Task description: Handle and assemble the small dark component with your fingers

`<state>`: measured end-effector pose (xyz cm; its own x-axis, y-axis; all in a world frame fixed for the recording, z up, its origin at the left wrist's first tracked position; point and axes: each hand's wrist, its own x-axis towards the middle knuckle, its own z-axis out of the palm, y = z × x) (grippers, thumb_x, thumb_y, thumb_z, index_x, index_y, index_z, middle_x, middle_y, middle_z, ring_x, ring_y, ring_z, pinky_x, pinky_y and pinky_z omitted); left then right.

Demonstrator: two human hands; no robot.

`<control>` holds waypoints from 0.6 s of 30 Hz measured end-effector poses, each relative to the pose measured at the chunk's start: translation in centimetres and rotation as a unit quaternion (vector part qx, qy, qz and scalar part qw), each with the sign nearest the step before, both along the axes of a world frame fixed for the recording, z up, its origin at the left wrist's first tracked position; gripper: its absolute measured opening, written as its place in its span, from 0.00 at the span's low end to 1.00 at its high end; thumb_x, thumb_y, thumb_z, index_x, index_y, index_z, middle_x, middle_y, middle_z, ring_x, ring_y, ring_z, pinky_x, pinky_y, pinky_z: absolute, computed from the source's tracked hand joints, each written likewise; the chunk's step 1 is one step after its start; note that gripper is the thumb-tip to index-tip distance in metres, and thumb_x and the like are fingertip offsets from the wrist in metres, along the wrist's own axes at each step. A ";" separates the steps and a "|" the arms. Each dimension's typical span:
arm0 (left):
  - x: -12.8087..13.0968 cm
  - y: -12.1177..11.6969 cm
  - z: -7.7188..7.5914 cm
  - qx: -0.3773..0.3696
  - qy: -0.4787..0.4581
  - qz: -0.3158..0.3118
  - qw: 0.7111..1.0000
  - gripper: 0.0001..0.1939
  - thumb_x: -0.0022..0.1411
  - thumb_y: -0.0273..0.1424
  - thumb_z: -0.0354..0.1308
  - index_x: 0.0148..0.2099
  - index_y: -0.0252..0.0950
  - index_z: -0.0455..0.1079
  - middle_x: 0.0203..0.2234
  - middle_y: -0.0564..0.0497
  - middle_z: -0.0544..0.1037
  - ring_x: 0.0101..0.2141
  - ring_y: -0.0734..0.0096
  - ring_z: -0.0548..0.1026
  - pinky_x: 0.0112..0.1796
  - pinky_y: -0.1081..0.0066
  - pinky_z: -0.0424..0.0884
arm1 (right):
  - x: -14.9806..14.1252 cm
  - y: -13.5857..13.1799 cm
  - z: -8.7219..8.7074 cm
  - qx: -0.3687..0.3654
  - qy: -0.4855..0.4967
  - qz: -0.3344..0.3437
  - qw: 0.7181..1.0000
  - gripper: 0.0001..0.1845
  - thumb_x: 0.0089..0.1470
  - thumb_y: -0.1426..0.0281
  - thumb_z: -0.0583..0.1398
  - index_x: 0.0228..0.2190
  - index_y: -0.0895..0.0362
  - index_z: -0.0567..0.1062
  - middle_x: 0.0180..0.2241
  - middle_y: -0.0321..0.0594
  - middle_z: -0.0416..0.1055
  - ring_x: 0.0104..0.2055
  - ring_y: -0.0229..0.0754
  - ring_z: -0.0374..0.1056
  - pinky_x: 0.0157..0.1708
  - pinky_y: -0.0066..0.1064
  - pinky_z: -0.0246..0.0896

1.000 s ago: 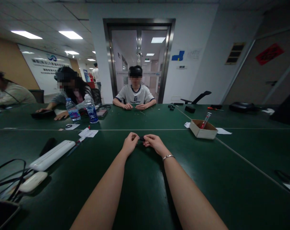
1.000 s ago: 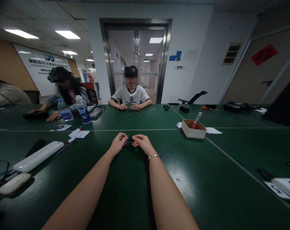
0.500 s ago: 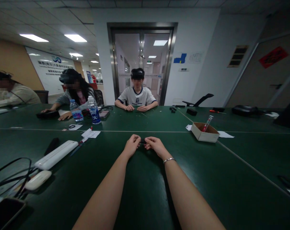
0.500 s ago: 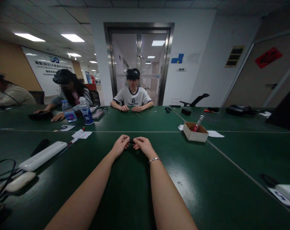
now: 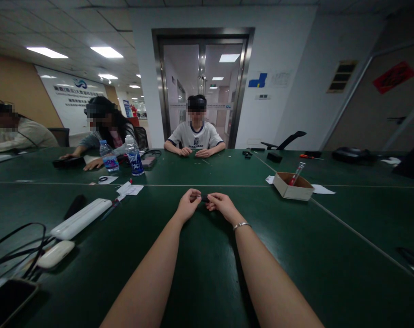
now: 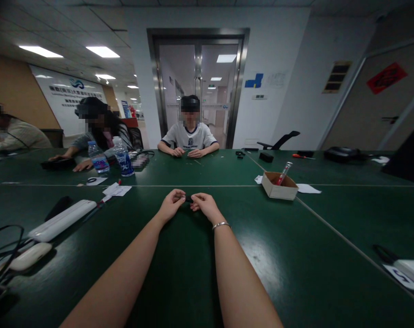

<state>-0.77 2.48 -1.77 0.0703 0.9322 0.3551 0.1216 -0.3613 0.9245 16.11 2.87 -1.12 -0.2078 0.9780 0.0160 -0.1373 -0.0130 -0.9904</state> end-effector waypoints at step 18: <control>-0.6 0.2 0.2 -0.019 -0.029 -0.050 0.998 0.13 0.47 0.22 0.59 0.38 0.33 0.69 0.34 0.49 0.74 0.38 0.69 0.74 0.47 0.65 0.68 | 0.1 0.1 0.0 -0.005 0.006 0.000 1.000 0.04 0.55 0.74 0.64 0.32 0.65 0.74 0.22 0.43 0.74 0.21 0.34 0.70 0.20 0.19 0.67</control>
